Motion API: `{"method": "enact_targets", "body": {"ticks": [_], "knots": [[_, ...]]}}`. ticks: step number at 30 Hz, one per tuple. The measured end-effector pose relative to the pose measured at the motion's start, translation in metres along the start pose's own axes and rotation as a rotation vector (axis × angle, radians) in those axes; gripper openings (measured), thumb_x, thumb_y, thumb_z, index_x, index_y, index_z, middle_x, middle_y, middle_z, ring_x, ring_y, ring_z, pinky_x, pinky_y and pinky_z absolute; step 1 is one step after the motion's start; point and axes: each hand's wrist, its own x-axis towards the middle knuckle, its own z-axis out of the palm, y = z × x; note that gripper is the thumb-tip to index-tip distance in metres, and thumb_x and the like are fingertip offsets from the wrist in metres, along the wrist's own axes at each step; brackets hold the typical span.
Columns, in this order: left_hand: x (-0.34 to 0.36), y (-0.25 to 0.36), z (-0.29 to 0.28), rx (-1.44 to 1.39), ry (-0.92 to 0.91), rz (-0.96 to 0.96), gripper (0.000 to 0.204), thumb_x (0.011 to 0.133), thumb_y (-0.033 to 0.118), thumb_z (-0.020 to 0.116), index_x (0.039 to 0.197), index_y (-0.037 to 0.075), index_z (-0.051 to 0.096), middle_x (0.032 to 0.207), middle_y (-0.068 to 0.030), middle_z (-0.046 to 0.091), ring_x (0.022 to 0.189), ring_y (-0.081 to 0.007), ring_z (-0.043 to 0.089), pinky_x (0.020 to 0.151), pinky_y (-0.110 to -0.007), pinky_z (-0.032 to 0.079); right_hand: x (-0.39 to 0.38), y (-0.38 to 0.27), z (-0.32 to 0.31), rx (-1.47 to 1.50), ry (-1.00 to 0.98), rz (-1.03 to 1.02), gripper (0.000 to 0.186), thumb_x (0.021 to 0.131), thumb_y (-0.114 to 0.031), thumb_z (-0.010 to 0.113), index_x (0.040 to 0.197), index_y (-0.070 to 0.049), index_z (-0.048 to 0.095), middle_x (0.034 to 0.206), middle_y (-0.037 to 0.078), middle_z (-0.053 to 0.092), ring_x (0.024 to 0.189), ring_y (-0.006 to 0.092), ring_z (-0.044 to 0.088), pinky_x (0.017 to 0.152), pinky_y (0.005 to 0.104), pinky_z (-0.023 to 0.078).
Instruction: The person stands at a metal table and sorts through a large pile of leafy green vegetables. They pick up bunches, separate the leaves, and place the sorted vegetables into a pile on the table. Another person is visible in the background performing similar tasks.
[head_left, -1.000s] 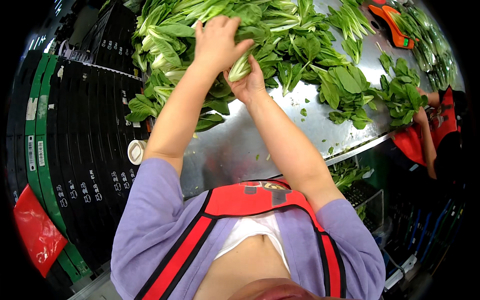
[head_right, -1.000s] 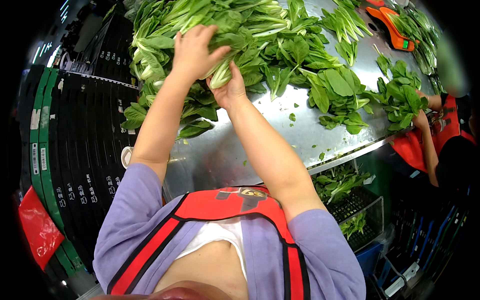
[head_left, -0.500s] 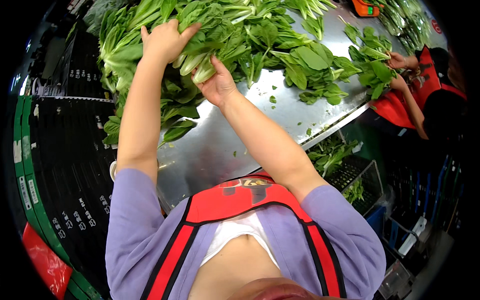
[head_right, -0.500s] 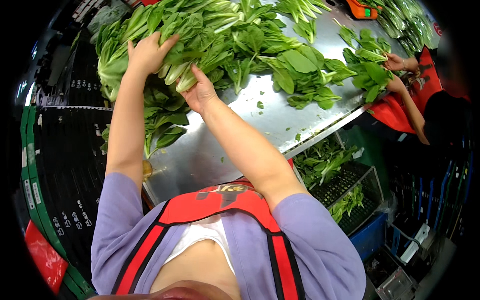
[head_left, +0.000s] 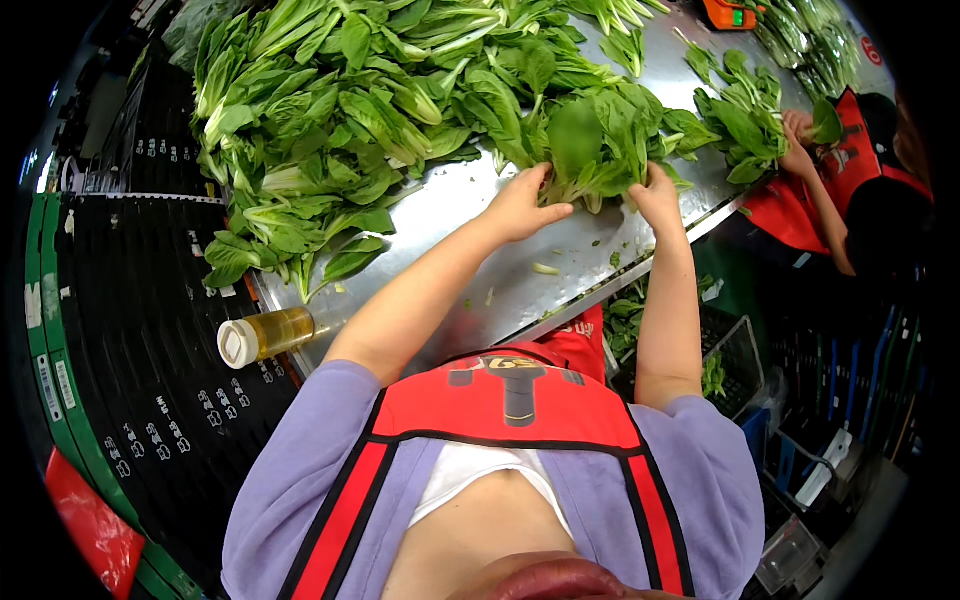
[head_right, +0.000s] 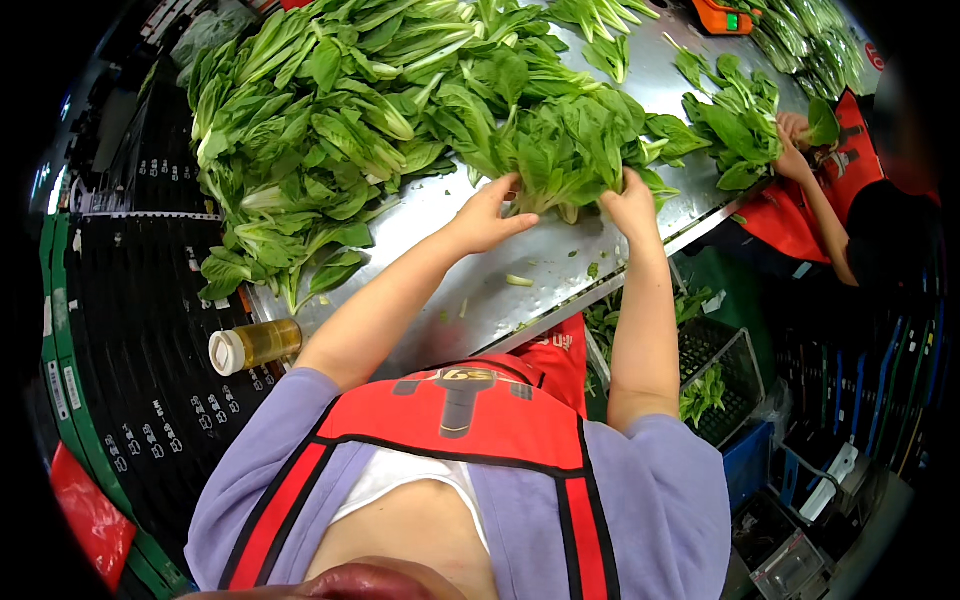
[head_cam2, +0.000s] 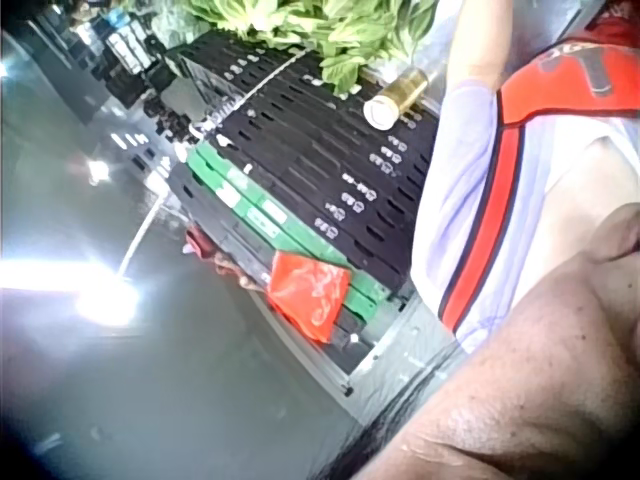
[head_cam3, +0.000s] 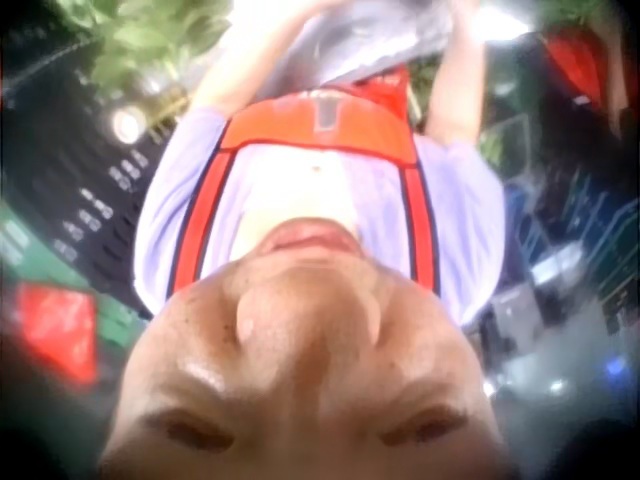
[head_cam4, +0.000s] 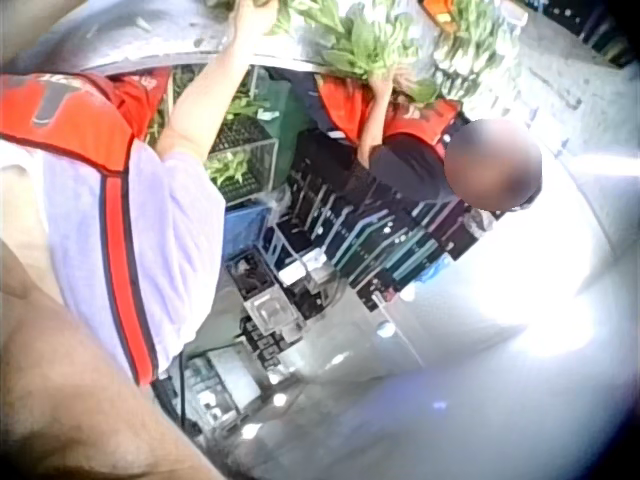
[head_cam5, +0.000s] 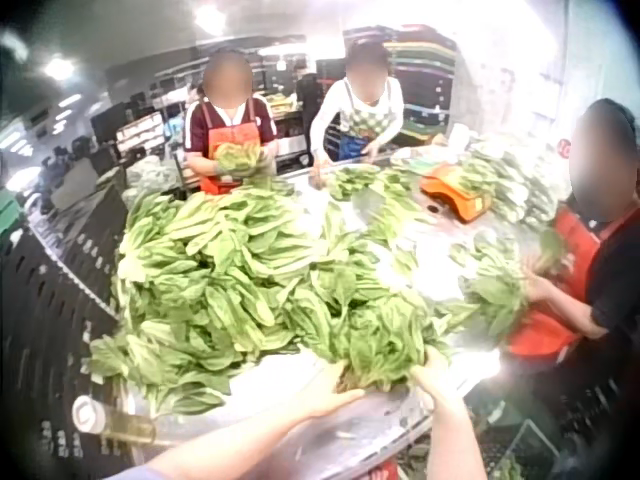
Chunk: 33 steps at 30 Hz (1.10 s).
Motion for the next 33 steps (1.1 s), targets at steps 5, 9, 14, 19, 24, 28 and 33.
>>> {"method": "enact_targets", "body": {"ticks": [5, 9, 14, 19, 24, 28, 33], "knots": [[0.012, -0.02, 0.002, -0.495, 0.209, -0.241, 0.051, 0.076, 0.019, 0.067, 0.116, -0.002, 0.044, 0.098, -0.0142, 0.06, 0.085, -0.0213, 0.059, 0.076, -0.031, 0.048, -0.036, -0.02, 0.004, -0.206, 0.525, -0.438, 0.055, 0.075, -0.021, 0.065, 0.121, 0.003, 0.046, 0.116, 0.019, 0.052, 0.109, 0.0332, 0.048, 0.093, 0.039, 0.037], [0.016, -0.063, -0.005, -0.749, 0.309, -0.41, 0.038, 0.08, 0.017, 0.062, 0.111, 0.002, 0.047, 0.088, -0.0092, 0.059, 0.072, -0.0165, 0.057, 0.065, -0.029, 0.048, -0.083, -0.054, 0.064, -0.271, 0.341, -0.879, 0.046, 0.072, -0.023, 0.065, 0.114, -0.008, 0.054, 0.127, 0.014, 0.044, 0.12, 0.032, 0.037, 0.099, 0.0451, 0.03], [-0.004, -0.034, -0.048, -0.615, 0.182, -0.512, 0.045, 0.082, 0.024, 0.061, 0.117, -0.001, 0.047, 0.102, -0.0126, 0.059, 0.088, -0.0192, 0.059, 0.074, -0.028, 0.048, -0.066, -0.051, 0.12, -0.548, 0.093, -0.862, 0.042, 0.069, -0.022, 0.065, 0.109, -0.014, 0.057, 0.134, 0.01, 0.038, 0.128, 0.0305, 0.029, 0.101, 0.0498, 0.024], [-0.055, 0.022, -0.139, -0.367, 0.428, -0.105, 0.036, 0.08, 0.015, 0.065, 0.112, 0.002, 0.055, 0.098, -0.0073, 0.061, 0.083, -0.0147, 0.059, 0.072, -0.027, 0.049, 0.011, -0.032, 0.103, -0.692, 0.137, -0.756, 0.043, 0.073, -0.023, 0.065, 0.114, -0.016, 0.055, 0.138, 0.008, 0.034, 0.131, 0.0288, 0.024, 0.104, 0.0467, 0.023], [-0.077, 0.039, -0.284, -0.127, 1.221, 0.347, 0.03, 0.078, 0.012, 0.064, 0.105, 0.002, 0.056, 0.098, -0.0084, 0.058, 0.09, -0.0159, 0.055, 0.079, -0.026, 0.045, 0.052, -0.029, 0.067, -0.825, 0.226, -0.569, 0.042, 0.074, -0.027, 0.063, 0.113, -0.015, 0.056, 0.137, 0.009, 0.036, 0.13, 0.0288, 0.024, 0.105, 0.0465, 0.02], [-0.093, -0.044, -0.398, 0.453, 1.541, -0.072, 0.051, 0.076, 0.025, 0.067, 0.114, -0.004, 0.049, 0.106, -0.0138, 0.056, 0.099, -0.0212, 0.052, 0.085, -0.033, 0.041, 0.048, -0.037, 0.07, -0.709, 0.167, -0.645, 0.041, 0.074, -0.027, 0.064, 0.112, -0.012, 0.058, 0.134, 0.01, 0.038, 0.129, 0.0302, 0.026, 0.104, 0.0464, 0.021], [-0.105, -0.123, -0.397, -0.508, 1.007, -0.53, 0.057, 0.082, 0.038, 0.059, 0.125, 0.004, 0.044, 0.119, -0.0151, 0.051, 0.104, -0.0272, 0.051, 0.088, -0.042, 0.039, 0.022, -0.047, 0.075, -0.612, 0.301, -0.698, 0.041, 0.073, -0.024, 0.065, 0.11, -0.009, 0.058, 0.132, 0.011, 0.04, 0.126, 0.0311, 0.03, 0.102, 0.0468, 0.024]]}}
